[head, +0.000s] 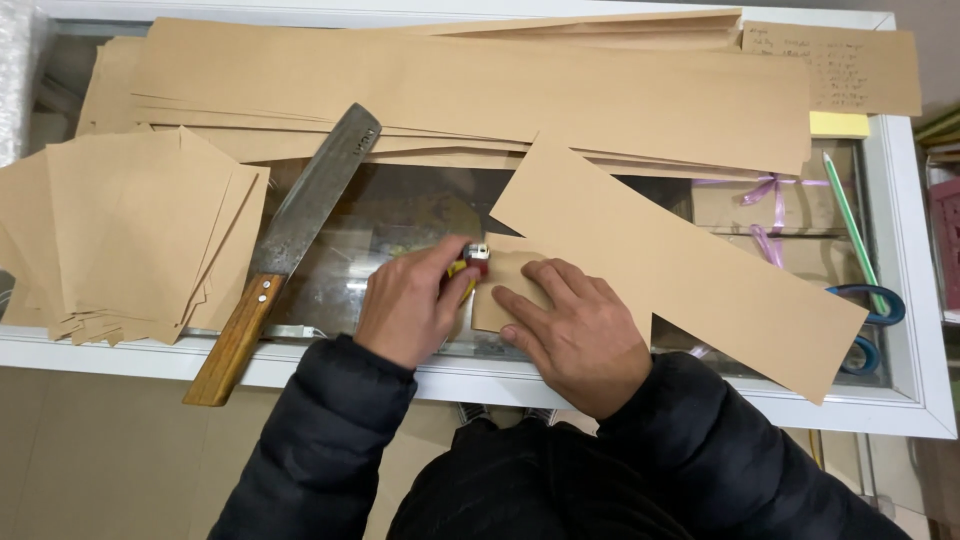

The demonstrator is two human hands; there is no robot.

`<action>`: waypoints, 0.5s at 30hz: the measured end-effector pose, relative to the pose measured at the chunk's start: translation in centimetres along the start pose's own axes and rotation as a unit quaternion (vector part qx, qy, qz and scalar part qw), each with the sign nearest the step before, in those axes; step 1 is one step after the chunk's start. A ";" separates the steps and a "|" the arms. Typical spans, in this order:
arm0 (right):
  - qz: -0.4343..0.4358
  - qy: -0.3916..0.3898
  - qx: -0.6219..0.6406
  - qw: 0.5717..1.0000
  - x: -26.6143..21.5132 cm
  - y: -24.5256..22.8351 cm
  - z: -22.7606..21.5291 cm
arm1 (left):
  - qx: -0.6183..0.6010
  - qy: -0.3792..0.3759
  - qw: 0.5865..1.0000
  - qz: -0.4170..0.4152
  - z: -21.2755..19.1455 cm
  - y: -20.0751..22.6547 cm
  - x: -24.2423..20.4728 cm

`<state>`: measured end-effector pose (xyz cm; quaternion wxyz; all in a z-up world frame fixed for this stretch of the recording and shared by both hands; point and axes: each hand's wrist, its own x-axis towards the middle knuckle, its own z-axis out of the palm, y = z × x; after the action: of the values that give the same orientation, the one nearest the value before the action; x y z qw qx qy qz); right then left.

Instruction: The person repeatedly folds brown paper sheets on a glass-topped table, uses a red lighter as a straightedge to score the fold, and then uses a large cleaver to cut the paper along the scored line. The cut pieces are stacked on the table.

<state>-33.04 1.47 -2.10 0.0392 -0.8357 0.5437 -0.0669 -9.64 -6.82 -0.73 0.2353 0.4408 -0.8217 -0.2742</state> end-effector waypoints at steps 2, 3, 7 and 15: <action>0.003 -0.001 -0.002 1.000 0.0 0.0 0.1 | 0.033 0.004 0.999 -0.001 0.4 -0.9 0.9; 0.003 -0.001 -0.001 1.000 0.0 -0.1 0.0 | 0.033 0.004 0.999 -0.001 0.4 -1.0 1.3; 0.005 -0.029 0.004 1.000 0.1 -0.1 -0.3 | 0.042 0.021 0.999 0.012 0.6 -1.1 3.0; 0.007 -0.038 -0.004 0.999 0.0 0.0 -0.5 | 0.041 0.061 0.997 0.008 0.9 -1.3 3.9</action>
<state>-33.14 1.42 -1.63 0.0568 -0.8342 0.5476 -0.0323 -11.37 -10.52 -1.69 0.2689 0.4597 -0.8196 -0.2112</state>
